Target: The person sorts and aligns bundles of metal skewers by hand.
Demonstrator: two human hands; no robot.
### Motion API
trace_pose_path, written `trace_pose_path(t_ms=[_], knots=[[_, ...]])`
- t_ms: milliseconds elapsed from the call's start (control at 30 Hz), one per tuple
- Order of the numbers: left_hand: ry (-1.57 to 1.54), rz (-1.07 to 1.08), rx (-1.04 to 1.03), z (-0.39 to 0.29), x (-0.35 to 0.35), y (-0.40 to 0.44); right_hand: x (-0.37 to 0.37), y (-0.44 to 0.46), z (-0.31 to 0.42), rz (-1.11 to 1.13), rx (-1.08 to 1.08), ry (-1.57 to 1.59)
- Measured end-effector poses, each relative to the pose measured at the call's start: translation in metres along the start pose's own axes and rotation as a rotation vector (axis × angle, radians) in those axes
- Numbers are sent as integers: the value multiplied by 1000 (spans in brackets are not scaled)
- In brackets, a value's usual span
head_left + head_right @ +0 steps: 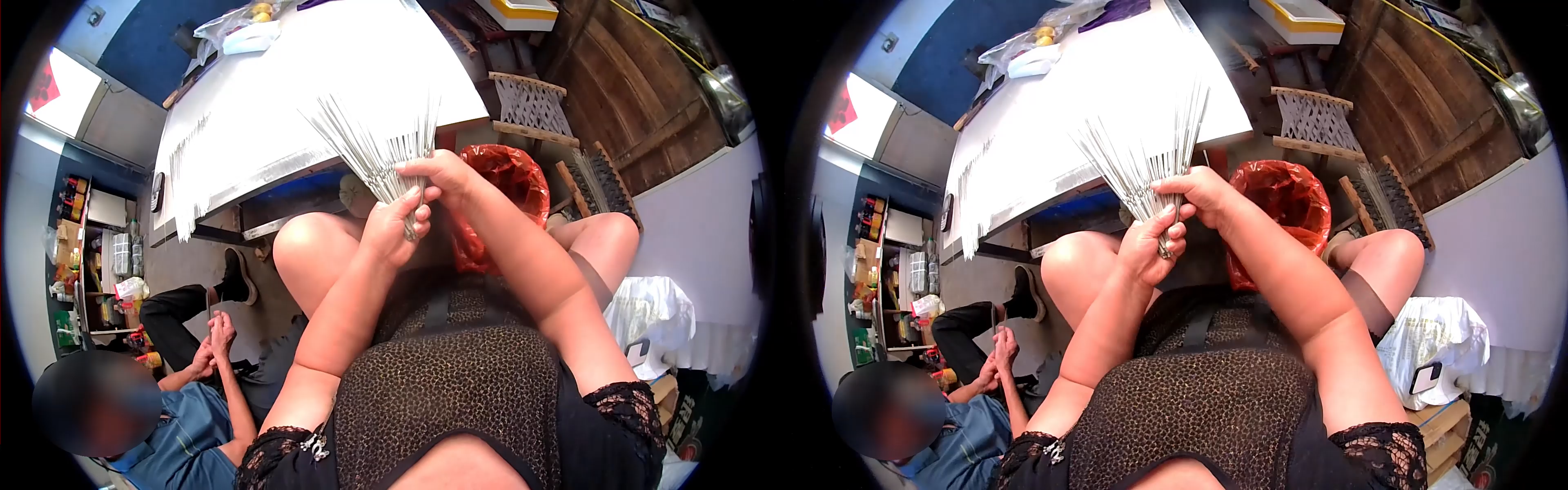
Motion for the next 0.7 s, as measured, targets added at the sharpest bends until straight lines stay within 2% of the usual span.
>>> trace_pose_path(t_ms=[167, 700], knots=[[27, -52, -21, 1, 3, -2, -2, -6, 1, -4, 1, -19], [2, -7, -115, 0, 6, 4, 12, -5, 1, -64, 72, 7]])
Point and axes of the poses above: each hand's wrist, its own y-axis towards the middle knuckle, its own x-axis out of the back of the hand, z = x × y, the point moved 9 cm from there along y, towards the middle knuckle, and after that the axes turned 7 degrees about x, right-handed, at the moved point
